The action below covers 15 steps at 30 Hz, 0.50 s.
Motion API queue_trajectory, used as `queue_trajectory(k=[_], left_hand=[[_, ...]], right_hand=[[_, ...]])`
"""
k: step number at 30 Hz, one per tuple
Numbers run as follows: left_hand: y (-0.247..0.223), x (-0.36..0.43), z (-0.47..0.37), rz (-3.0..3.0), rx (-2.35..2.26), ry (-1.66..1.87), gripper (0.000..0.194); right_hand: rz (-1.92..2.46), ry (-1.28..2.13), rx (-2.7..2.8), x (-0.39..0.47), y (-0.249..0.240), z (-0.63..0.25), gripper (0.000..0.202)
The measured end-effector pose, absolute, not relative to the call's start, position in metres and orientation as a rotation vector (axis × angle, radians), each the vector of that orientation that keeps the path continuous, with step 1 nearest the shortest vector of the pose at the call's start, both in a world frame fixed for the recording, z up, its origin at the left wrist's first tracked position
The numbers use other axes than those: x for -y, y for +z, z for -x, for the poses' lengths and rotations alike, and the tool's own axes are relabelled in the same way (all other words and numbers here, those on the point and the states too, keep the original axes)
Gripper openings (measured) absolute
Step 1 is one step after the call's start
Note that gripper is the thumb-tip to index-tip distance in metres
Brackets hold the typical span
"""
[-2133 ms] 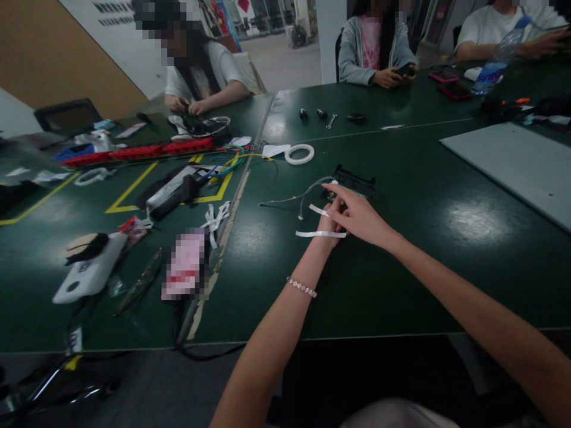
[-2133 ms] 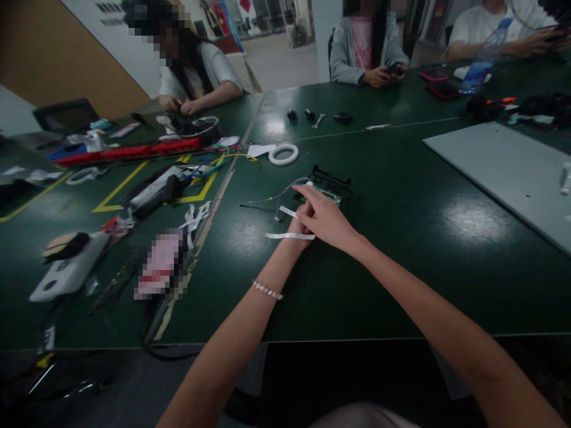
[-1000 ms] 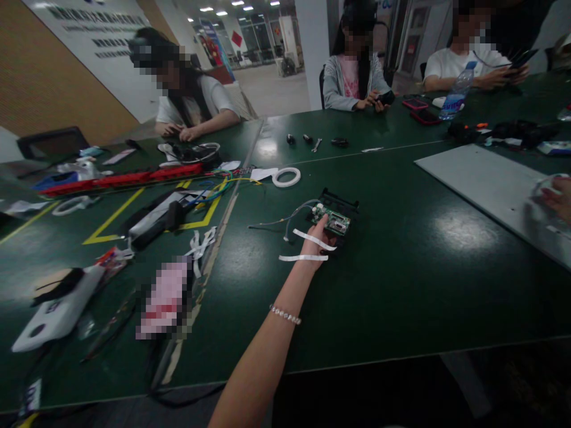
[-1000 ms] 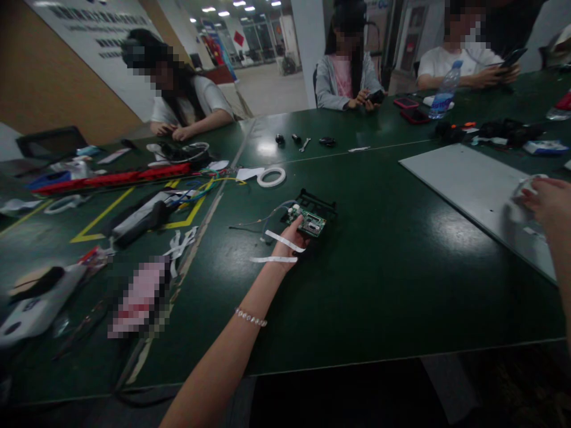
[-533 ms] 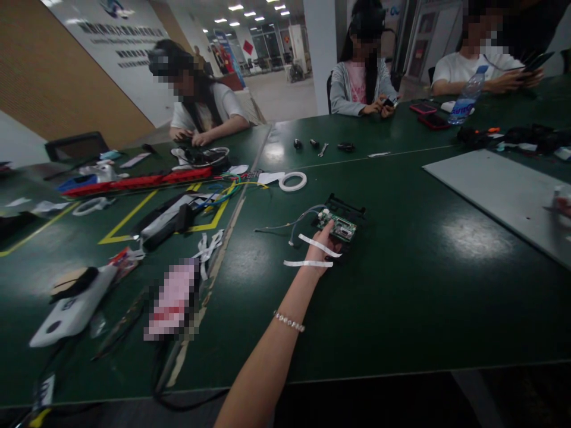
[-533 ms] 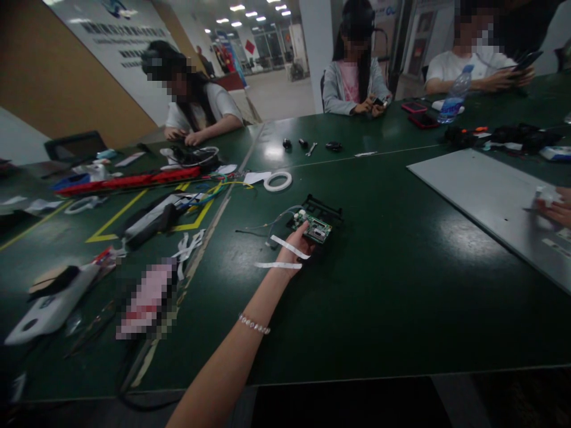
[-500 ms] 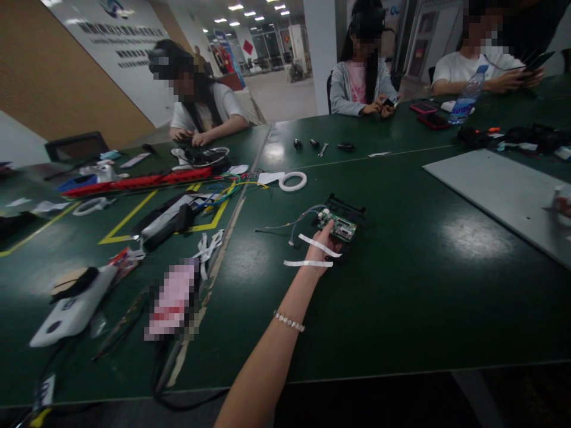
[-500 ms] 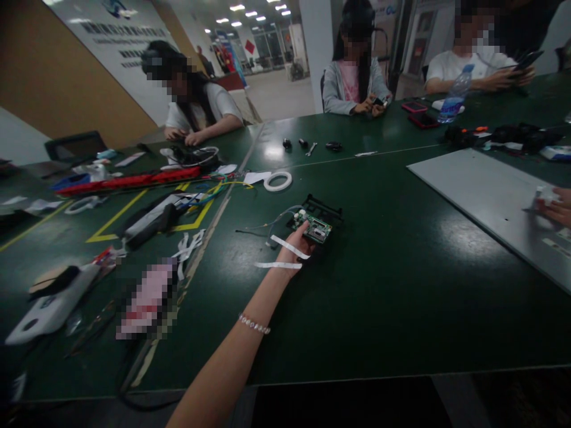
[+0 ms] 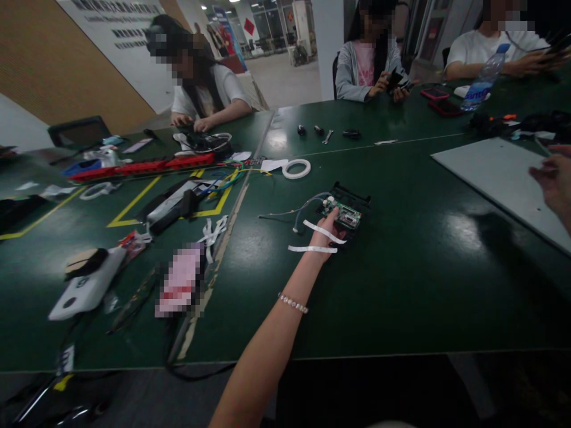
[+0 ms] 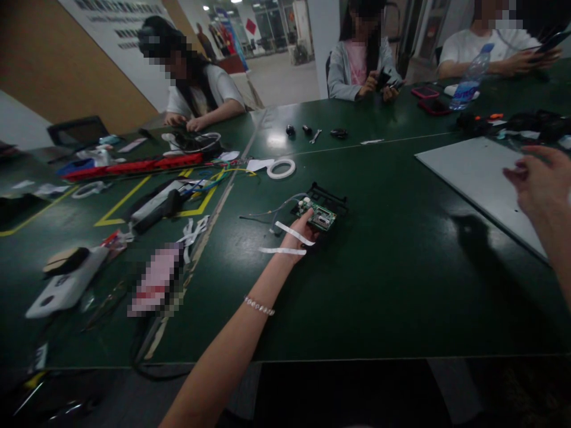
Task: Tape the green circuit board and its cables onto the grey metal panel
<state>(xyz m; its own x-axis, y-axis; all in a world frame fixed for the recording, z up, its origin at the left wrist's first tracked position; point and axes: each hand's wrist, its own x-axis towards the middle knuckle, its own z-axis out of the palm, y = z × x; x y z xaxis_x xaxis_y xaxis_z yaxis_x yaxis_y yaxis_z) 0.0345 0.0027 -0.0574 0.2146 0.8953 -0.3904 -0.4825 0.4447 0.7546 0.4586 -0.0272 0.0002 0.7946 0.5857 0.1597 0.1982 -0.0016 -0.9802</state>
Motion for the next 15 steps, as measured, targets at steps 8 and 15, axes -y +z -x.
queue_trajectory(k=[8,15], left_hand=[[-0.054,0.007,-0.036,-0.597,-0.916,1.039,0.021],[-0.048,0.014,-0.037,-0.656,-0.803,1.092,0.015]], right_hand=[[1.054,1.12,1.355,0.054,0.024,-0.213,0.03],[1.188,0.976,1.643,0.041,0.017,-0.132,0.031]])
